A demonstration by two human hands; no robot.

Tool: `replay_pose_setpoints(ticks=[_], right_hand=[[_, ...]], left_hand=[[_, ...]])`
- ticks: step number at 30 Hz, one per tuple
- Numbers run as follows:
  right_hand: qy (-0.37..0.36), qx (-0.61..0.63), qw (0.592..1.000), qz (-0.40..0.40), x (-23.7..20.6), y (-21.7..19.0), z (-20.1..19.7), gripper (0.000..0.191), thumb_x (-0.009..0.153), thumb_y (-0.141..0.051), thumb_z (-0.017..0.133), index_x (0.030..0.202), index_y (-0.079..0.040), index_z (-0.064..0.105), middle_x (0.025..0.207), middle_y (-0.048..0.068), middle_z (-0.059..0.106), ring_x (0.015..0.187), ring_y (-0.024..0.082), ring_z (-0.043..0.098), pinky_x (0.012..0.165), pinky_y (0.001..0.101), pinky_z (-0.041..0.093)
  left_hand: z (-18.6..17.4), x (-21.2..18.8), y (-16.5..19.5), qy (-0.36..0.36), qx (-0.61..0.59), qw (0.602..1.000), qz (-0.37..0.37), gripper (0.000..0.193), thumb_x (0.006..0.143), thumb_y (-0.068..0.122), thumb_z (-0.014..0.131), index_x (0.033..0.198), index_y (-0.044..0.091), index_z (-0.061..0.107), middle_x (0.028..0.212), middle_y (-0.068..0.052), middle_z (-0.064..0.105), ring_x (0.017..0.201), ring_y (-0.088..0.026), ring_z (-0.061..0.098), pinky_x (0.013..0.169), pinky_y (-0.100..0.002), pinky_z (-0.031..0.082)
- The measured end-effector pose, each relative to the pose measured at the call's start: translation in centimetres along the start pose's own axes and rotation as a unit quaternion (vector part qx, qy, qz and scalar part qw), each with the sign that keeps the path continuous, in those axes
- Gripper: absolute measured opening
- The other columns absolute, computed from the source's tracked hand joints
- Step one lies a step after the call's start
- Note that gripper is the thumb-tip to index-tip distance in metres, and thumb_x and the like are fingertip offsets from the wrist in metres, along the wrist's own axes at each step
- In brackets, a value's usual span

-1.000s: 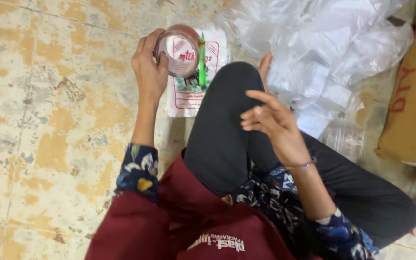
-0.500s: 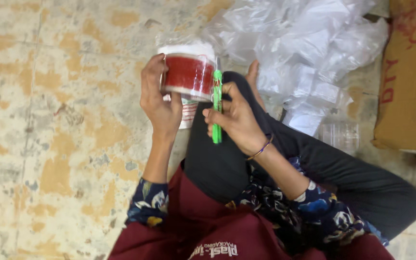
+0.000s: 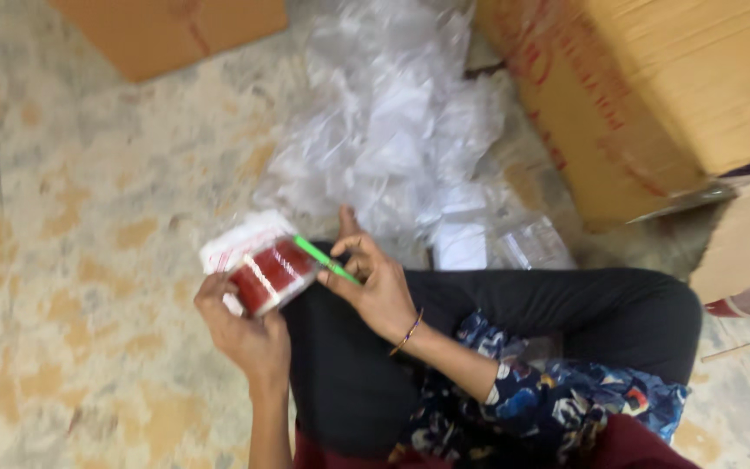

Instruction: The person sits on the floor, uses a green utility knife to cut the tape on a cardboard box, opens it, and takes out clear plastic containers one at a time. They nest and stack the containers by hand and place them aside, with plastic packaging film scattered around the work area.

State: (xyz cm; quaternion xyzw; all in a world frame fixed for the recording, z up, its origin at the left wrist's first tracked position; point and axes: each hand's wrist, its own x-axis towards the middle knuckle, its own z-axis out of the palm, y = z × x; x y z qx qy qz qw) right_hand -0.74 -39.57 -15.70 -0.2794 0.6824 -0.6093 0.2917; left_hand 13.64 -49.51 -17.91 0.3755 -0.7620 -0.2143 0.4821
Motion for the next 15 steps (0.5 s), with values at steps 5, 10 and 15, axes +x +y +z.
replay_pose_setpoints(ticks=[5, 10, 15], right_hand=[[-0.003, -0.025, 0.998, -0.049, 0.8, -2.3, -3.6, 0.022, 0.092, -0.012, 0.078, 0.107, -0.010, 0.063, 0.067, -0.008, 0.064, 0.064, -0.001, 0.058, 0.057, 0.0211, 0.043], [0.155, -0.140, 0.969, -0.136, 3.1, -3.8, -13.4, 0.022, 0.095, -0.013, 0.074, 0.115, -0.010, 0.066, 0.066, 0.001, 0.063, 0.062, 0.004, 0.055, 0.056, 0.0238, 0.044], [0.197, -0.193, 0.939, -0.204, 4.0, -4.3, -26.7, 0.036, 0.098, -0.012, 0.071, 0.133, -0.007, 0.060, 0.097, -0.001, 0.069, 0.088, 0.004, 0.064, 0.074, 0.0233, 0.053]], left_hand=[[1.8, 0.1, 1.1, -0.014, -0.017, 1.000, -0.022, 0.047, 0.069, -0.013, 0.057, 0.115, -0.004, 0.049, 0.126, -0.024, 0.056, 0.122, -0.042, 0.056, 0.108, -0.046, 0.044], [3.1, -0.6, -3.5, 0.058, -0.024, 0.997, -0.048, 0.032, 0.094, -0.005, 0.072, 0.115, -0.003, 0.048, 0.118, -0.023, 0.059, 0.113, -0.040, 0.060, 0.105, -0.045, 0.048], [3.2, 0.3, -10.5, 0.030, -0.309, 0.919, -0.243, 0.039, 0.078, 0.005, 0.054, 0.116, 0.005, 0.048, 0.114, -0.012, 0.062, 0.109, -0.026, 0.068, 0.100, -0.035, 0.054]])
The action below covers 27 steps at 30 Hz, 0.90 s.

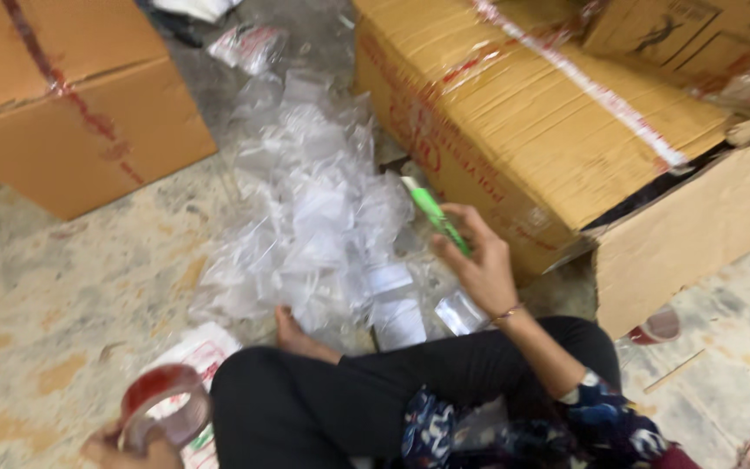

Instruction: The person sits on the floor, uses a green utility knife to cut the tape on a cardboard box, opens it, and takes out clear plastic containers one at a time. They nest and stack the containers by hand and place them aside, with plastic packaging film scattered around the work area.

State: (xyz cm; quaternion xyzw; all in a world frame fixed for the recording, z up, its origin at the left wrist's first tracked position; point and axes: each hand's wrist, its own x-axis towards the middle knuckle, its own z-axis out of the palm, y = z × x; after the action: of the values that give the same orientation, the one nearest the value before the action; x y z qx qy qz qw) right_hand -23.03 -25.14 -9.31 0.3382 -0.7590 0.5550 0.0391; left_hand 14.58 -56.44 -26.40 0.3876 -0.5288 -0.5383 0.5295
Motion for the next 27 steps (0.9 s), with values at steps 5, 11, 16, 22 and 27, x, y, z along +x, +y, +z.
replay_pose_setpoints(ticks=[5, 11, 16, 22, 27], right_hand=[[-0.004, 0.034, 0.981, 0.191, 2.9, 3.9, -8.5, 0.038, 0.101, -0.024, 0.062, 0.139, -0.015, 0.062, 0.081, -0.002, 0.065, 0.064, 0.004, 0.051, 0.053, 0.0219, 0.041], [0.010, 0.019, 0.976, 0.217, 7.9, 7.0, -16.1, 0.038, 0.097, -0.022, 0.060, 0.134, -0.019, 0.059, 0.077, -0.002, 0.069, 0.053, 0.006, 0.051, 0.044, 0.0228, 0.038], [0.058, -0.200, 0.976, 0.062, 15.5, 11.3, -21.7, 0.032, 0.100, -0.014, 0.070, 0.132, -0.016, 0.067, 0.078, 0.004, 0.066, 0.065, 0.008, 0.056, 0.057, 0.0282, 0.044], [0.058, -0.369, 0.915, -0.152, 31.0, 20.5, -26.8, 0.022, 0.100, -0.011, 0.077, 0.121, -0.014, 0.077, 0.107, 0.016, 0.073, 0.088, 0.036, 0.070, 0.079, 0.0447, 0.054], [0.066, -0.411, 0.896, -0.155, 44.6, 28.2, -24.8, 0.029, 0.090, -0.017, 0.077, 0.118, -0.010, 0.079, 0.107, 0.023, 0.072, 0.095, 0.043, 0.068, 0.082, 0.0505, 0.054]], left_hand=[[3.9, 2.4, -1.0, 0.003, 0.166, 0.978, -0.126, 0.037, 0.079, 0.008, 0.061, 0.116, 0.005, 0.055, 0.117, -0.014, 0.064, 0.113, -0.029, 0.067, 0.103, -0.037, 0.053], [9.6, 4.3, -0.9, -0.005, 0.348, 0.937, 0.003, 0.035, 0.081, 0.012, 0.070, 0.115, 0.006, 0.063, 0.120, -0.016, 0.066, 0.117, -0.032, 0.067, 0.106, -0.040, 0.052], [16.8, 3.3, -3.1, -0.100, 0.354, 0.906, 0.207, 0.033, 0.082, 0.015, 0.077, 0.114, 0.007, 0.070, 0.122, -0.018, 0.068, 0.121, -0.035, 0.066, 0.109, -0.042, 0.051], [24.7, 0.3, -4.3, -0.151, 0.530, 0.787, 0.276, 0.028, 0.075, 0.023, 0.083, 0.102, 0.019, 0.080, 0.132, -0.016, 0.071, 0.122, -0.035, 0.066, 0.105, -0.043, 0.053], [26.9, 1.8, -5.7, -0.136, 0.532, 0.814, 0.187, 0.020, 0.079, 0.022, 0.081, 0.098, 0.017, 0.081, 0.121, -0.012, 0.076, 0.105, -0.030, 0.072, 0.096, -0.042, 0.059]])
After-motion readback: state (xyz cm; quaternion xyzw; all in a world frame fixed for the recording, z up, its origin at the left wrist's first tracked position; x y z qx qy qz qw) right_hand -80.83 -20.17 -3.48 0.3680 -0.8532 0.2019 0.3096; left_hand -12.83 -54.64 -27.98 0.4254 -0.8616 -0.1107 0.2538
